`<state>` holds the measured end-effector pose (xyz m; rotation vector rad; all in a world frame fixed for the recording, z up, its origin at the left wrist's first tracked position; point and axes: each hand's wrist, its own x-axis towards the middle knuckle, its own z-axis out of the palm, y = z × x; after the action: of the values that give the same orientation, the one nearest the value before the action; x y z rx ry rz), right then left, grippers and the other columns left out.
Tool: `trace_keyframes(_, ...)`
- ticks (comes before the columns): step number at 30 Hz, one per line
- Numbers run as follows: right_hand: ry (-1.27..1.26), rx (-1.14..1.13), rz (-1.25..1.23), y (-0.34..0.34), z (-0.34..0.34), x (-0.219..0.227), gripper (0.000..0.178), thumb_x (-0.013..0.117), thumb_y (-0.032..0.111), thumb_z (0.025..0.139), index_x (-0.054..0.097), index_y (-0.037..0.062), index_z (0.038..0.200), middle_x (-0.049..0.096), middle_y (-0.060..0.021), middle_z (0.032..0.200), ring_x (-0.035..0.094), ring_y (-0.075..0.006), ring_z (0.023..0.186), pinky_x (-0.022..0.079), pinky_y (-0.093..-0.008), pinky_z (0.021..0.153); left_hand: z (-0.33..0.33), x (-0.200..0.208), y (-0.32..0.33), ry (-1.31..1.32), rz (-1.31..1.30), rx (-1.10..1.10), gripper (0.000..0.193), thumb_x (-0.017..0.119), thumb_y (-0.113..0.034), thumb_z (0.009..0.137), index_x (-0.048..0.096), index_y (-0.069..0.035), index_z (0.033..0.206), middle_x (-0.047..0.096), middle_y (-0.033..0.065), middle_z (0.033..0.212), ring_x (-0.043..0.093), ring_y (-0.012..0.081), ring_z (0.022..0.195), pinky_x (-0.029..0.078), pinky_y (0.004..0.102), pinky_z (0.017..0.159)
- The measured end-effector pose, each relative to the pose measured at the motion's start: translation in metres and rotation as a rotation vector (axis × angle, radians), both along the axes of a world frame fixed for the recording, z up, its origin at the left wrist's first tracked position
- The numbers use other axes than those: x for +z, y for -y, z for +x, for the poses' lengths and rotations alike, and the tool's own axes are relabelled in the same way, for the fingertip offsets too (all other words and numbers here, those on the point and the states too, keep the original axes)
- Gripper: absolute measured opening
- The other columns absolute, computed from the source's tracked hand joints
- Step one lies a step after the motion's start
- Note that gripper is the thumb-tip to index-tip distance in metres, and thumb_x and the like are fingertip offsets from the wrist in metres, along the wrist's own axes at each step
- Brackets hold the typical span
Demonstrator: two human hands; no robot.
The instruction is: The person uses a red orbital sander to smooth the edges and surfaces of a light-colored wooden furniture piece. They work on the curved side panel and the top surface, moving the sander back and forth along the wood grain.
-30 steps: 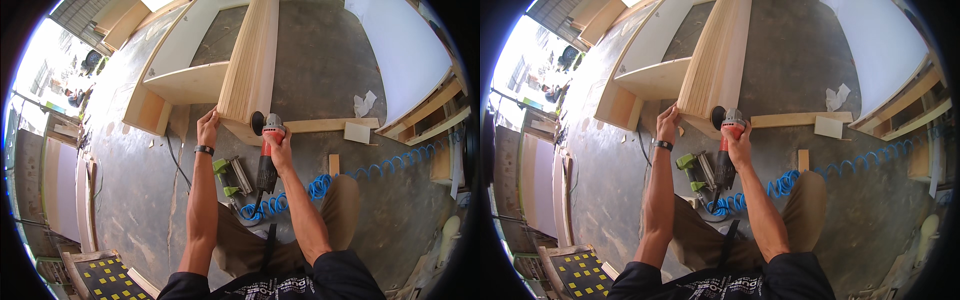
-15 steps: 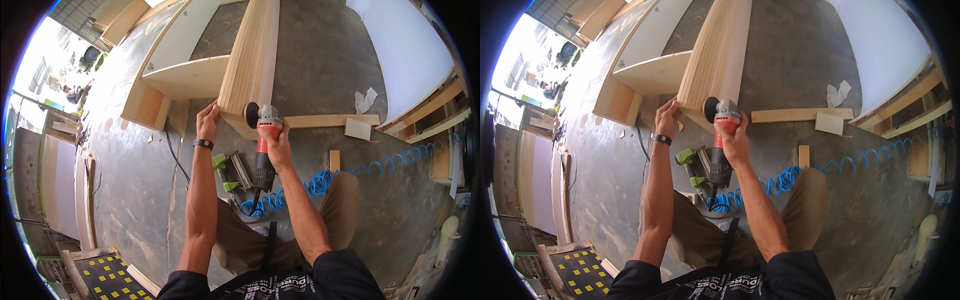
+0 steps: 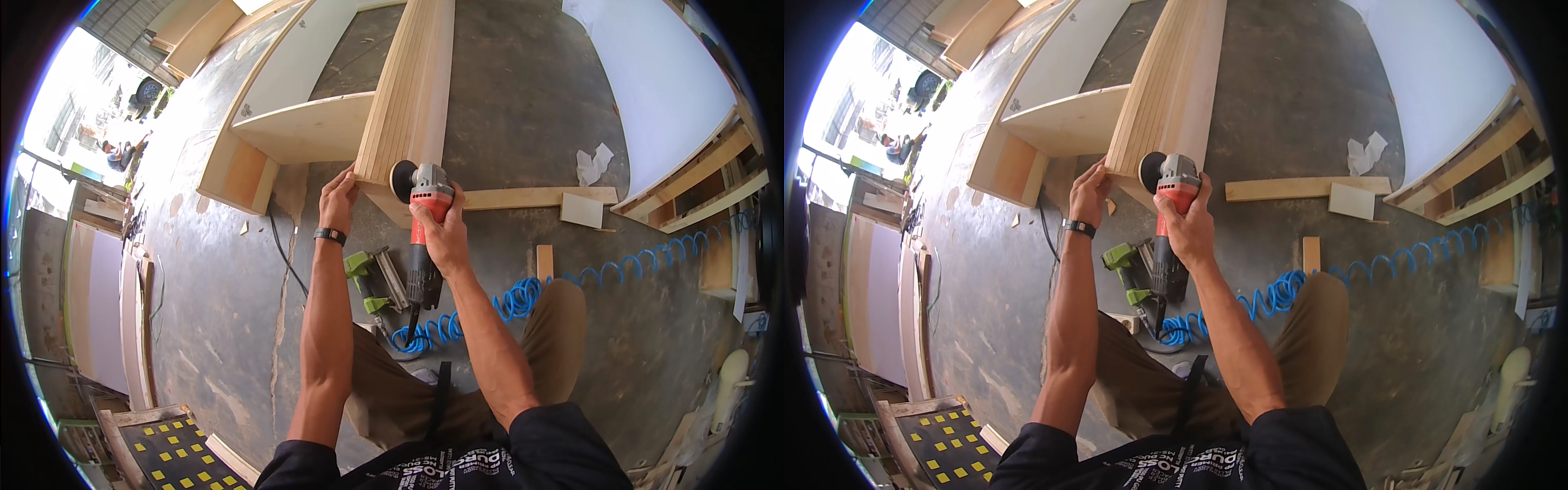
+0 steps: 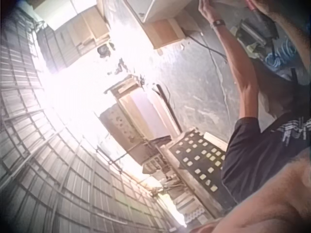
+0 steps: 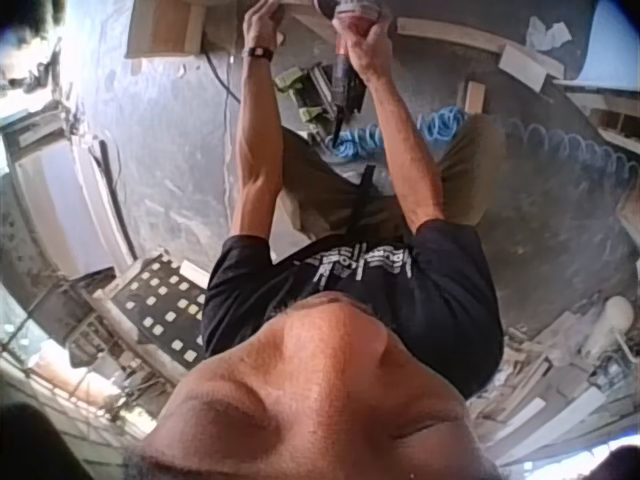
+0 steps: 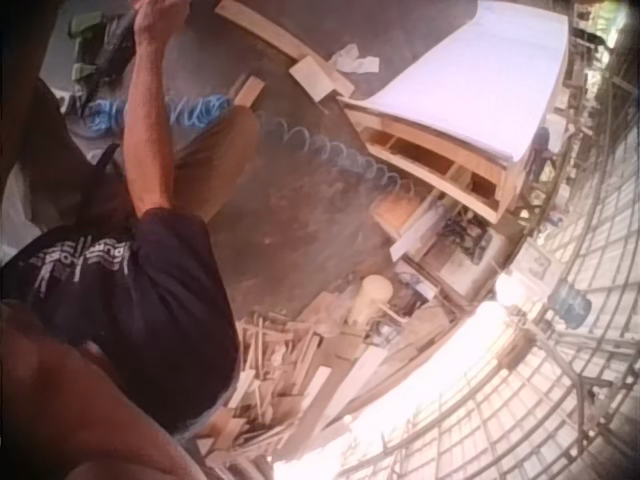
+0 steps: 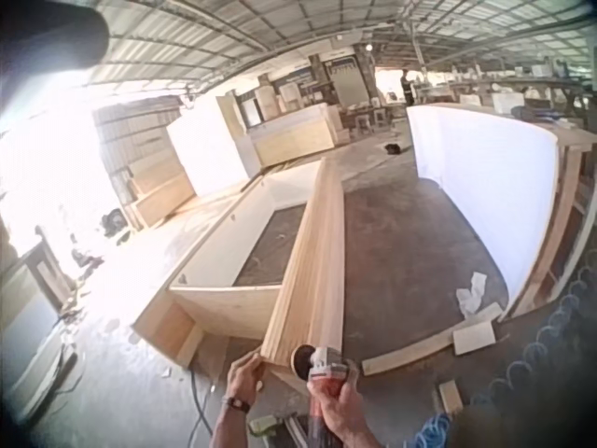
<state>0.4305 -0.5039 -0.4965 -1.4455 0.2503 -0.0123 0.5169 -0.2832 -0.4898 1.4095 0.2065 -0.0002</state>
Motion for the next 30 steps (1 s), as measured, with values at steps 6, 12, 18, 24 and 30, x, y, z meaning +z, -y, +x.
trace_keyframes(6,-0.019,-0.088,0.145,0.013,0.002,-0.027,0.089,0.077,0.040,0.093,0.026,0.0074,0.158,0.069,-0.0219,0.118,0.072,-0.0323,0.099,0.058,-0.0403,0.085,0.002,0.004,0.005,0.011,-0.057,-0.007,0.039,0.055,-0.016,0.110,0.065,0.000,0.143,0.068,0.0079,0.138,0.062,0.0173,0.124,0.048,0.0311,0.108)
trace_keyframes(12,0.028,-0.028,-0.063,-0.004,0.003,-0.005,0.090,0.074,0.048,0.093,0.025,0.0117,0.159,0.071,-0.0288,0.117,0.073,-0.0454,0.104,0.057,-0.0463,0.088,-0.004,0.003,0.001,-0.010,-0.065,0.001,0.041,0.055,-0.018,0.110,0.063,0.000,0.145,0.067,0.0058,0.139,0.062,0.0159,0.123,0.047,0.0304,0.108)
trace_keyframes(18,-0.027,-0.085,0.119,0.014,0.002,-0.034,0.097,0.079,0.038,0.091,0.021,0.0039,0.161,0.068,-0.0241,0.125,0.071,-0.0313,0.107,0.057,-0.0392,0.091,0.002,0.003,0.002,0.024,-0.088,-0.035,0.042,0.052,-0.019,0.110,0.061,0.001,0.146,0.065,0.0088,0.145,0.060,0.0188,0.130,0.043,0.0327,0.114)
trace_keyframes(24,0.017,-0.038,-0.013,-0.002,-0.003,-0.013,0.094,0.077,0.044,0.091,0.024,0.0072,0.160,0.070,-0.0242,0.117,0.073,-0.0351,0.102,0.057,-0.0406,0.088,-0.001,0.003,-0.002,0.026,-0.099,-0.066,0.043,0.050,-0.018,0.111,0.061,0.004,0.146,0.064,0.0124,0.146,0.059,0.0221,0.136,0.040,0.0360,0.119)
trace_keyframes(30,-0.012,-0.086,0.066,0.006,-0.010,-0.024,0.095,0.078,0.044,0.091,0.023,0.0083,0.160,0.071,-0.0236,0.116,0.074,-0.0333,0.100,0.059,-0.0410,0.085,0.003,0.003,-0.002,0.048,-0.080,-0.076,0.046,0.050,-0.019,0.111,0.058,0.006,0.147,0.062,0.0138,0.149,0.057,0.0229,0.137,0.039,0.0363,0.120)
